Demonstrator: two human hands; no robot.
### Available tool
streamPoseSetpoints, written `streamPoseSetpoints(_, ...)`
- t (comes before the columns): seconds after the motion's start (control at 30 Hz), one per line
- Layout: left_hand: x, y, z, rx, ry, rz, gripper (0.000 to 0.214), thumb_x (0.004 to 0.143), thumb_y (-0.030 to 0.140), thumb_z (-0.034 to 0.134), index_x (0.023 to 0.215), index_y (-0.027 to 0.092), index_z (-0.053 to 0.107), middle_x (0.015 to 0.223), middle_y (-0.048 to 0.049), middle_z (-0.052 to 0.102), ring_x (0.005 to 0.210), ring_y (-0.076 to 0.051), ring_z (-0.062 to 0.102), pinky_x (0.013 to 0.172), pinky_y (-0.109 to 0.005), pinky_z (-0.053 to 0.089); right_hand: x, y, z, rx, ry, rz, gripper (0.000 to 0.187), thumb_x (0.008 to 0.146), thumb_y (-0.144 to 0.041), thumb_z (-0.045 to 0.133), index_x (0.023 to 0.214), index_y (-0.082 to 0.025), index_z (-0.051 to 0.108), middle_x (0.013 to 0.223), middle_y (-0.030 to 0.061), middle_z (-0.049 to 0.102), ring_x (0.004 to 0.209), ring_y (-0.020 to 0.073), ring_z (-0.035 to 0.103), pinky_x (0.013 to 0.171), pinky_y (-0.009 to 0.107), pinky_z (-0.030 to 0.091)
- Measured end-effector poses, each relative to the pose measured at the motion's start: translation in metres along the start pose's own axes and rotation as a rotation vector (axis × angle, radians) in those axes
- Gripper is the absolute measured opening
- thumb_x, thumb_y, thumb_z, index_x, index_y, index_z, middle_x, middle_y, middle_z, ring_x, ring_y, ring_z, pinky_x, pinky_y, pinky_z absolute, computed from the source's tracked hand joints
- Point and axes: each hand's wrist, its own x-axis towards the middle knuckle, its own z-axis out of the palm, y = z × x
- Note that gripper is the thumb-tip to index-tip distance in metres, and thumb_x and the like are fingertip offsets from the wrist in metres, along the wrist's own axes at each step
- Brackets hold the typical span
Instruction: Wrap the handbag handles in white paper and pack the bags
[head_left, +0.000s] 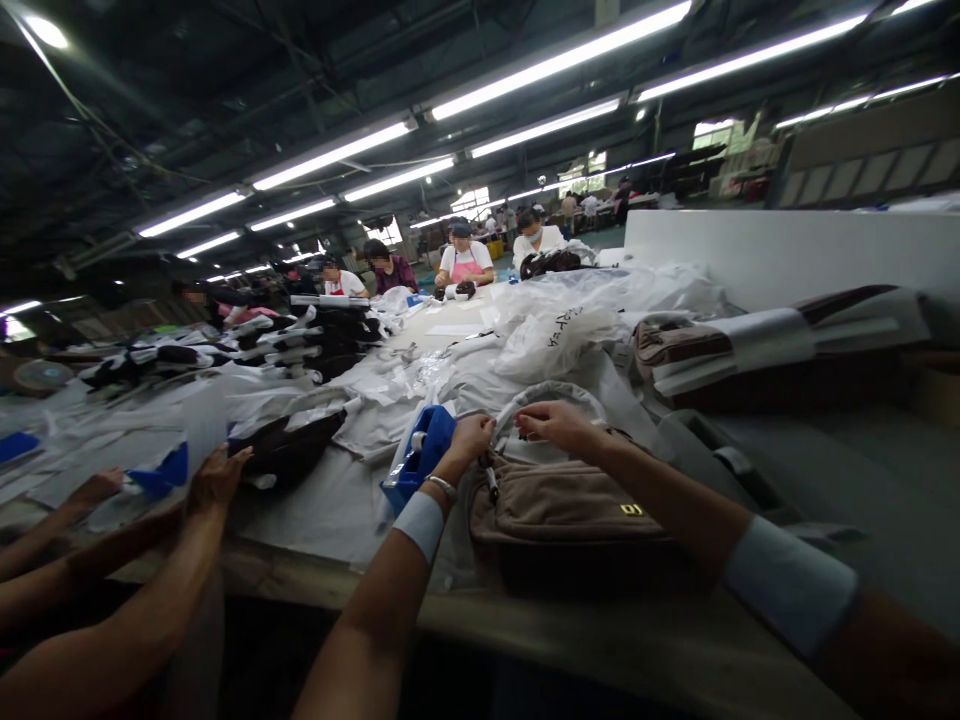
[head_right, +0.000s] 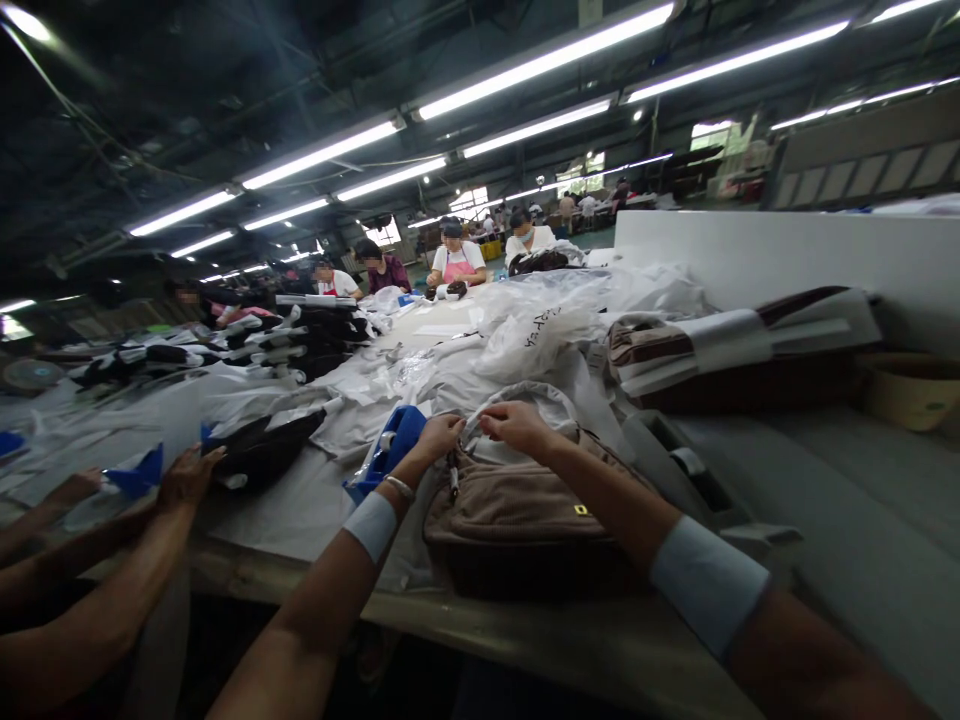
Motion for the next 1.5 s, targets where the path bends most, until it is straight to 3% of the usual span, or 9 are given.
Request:
streamPoseSetpoints(0.13,0.014,-0.011,0.015,-0.036,-0.064,-0.045,0.015,0.075,0.027,0.069,0.068,0.014,0.073,0.063,-0.0051,0.067,0.069,-0.018,0.061,0.066,-0.024,0.044,0.039,0.032,0.030,0.074,0.063,0.085,0.014,0.078,-0.031,0.070,0.077,-0.018,0.073,0.074,0.0048,0.071,0.068,0.0186,0.065,0.066,0.032,0.055)
streamPoseSetpoints(0.27,0.014,-0.022,0.014,-0.187,-0.104,-0.058,0.019,0.073,0.029,0.068,0.080,0.013,0.076,0.074,-0.0047,0.072,0.075,-0.019,0.064,0.066,-0.024,0.046,0.034,0.071,0.043,0.166,0.085,0.116,0.011,0.075,-0.030,0.073,0.076,-0.020,0.072,0.076,0.0031,0.072,0.077,0.0215,0.067,0.075,0.035,0.057)
streamPoseSetpoints(0.4,0.003,-0.025,0.012,-0.408,-0.138,-0.073,0.036,0.076,0.039,0.068,0.098,0.012,0.074,0.093,-0.0080,0.075,0.087,-0.021,0.067,0.074,-0.027,0.050,0.026,0.093,0.044,0.326,0.070,0.167,0.019,0.082,-0.038,0.069,0.090,-0.021,0.072,0.087,0.0044,0.073,0.085,0.0221,0.070,0.079,0.038,0.059)
streamPoseSetpoints(0.6,-0.007,-0.019,0.014,-0.626,-0.193,-0.165,0.060,0.070,0.056,0.074,0.108,0.010,0.068,0.094,-0.0107,0.074,0.084,-0.022,0.068,0.073,-0.029,0.053,0.031,0.091,0.039,0.522,-0.006,0.204,0.026,0.088,-0.038,0.064,0.107,-0.022,0.069,0.104,0.0056,0.073,0.094,0.0206,0.070,0.084,0.036,0.059)
streamPoseSetpoints(0.8,-0.020,-0.001,-0.003,-0.744,-0.206,-0.218,0.061,0.078,0.060,0.068,0.115,0.012,0.068,0.099,-0.0103,0.074,0.091,-0.023,0.067,0.078,-0.031,0.053,0.028,0.081,0.031,0.561,-0.045,0.143,0.038,0.086,-0.052,0.064,0.110,-0.024,0.070,0.115,0.0064,0.069,0.100,0.0205,0.065,0.078,0.029,0.054)
streamPoseSetpoints(0.9,-0.027,0.012,-0.009,-0.711,-0.206,-0.134,0.052,0.078,0.049,0.072,0.116,0.014,0.069,0.110,-0.0094,0.072,0.100,-0.023,0.065,0.086,-0.030,0.051,0.028,0.077,0.028,0.524,-0.026,0.099,0.045,0.082,-0.060,0.065,0.107,-0.023,0.072,0.105,0.0047,0.070,0.090,0.0181,0.062,0.068,0.024,0.047)
streamPoseSetpoints(1.03,-0.031,0.016,-0.009,-0.737,-0.234,-0.145,0.054,0.078,0.049,0.072,0.119,0.015,0.067,0.102,-0.0082,0.073,0.088,-0.020,0.065,0.077,-0.028,0.050,0.030,0.074,0.027,0.584,0.078,0.069,0.044,0.069,-0.056,0.078,0.096,-0.021,0.074,0.083,0.0008,0.067,0.070,0.0122,0.051,0.061,0.023,0.038)
streamPoseSetpoints(1.27,-0.044,0.002,-0.012,-0.493,-0.255,-0.132,0.055,0.077,0.063,0.067,0.092,0.011,0.074,0.078,-0.0060,0.070,0.070,-0.018,0.060,0.066,-0.027,0.044,0.029,0.071,0.025,0.739,0.144,0.086,0.039,0.060,-0.046,0.085,0.088,-0.021,0.074,0.074,-0.0020,0.059,0.068,0.0117,0.046,0.059,0.024,0.034)
streamPoseSetpoints(1.5,-0.040,0.014,-0.016,-0.361,-0.156,-0.023,0.058,0.081,0.068,0.059,0.081,0.011,0.073,0.071,-0.0036,0.065,0.070,-0.017,0.054,0.064,-0.025,0.039,0.029,0.072,0.026,0.750,0.085,0.086,0.041,0.064,-0.045,0.083,0.096,-0.022,0.073,0.080,-0.0008,0.061,0.070,0.0118,0.047,0.059,0.024,0.035)
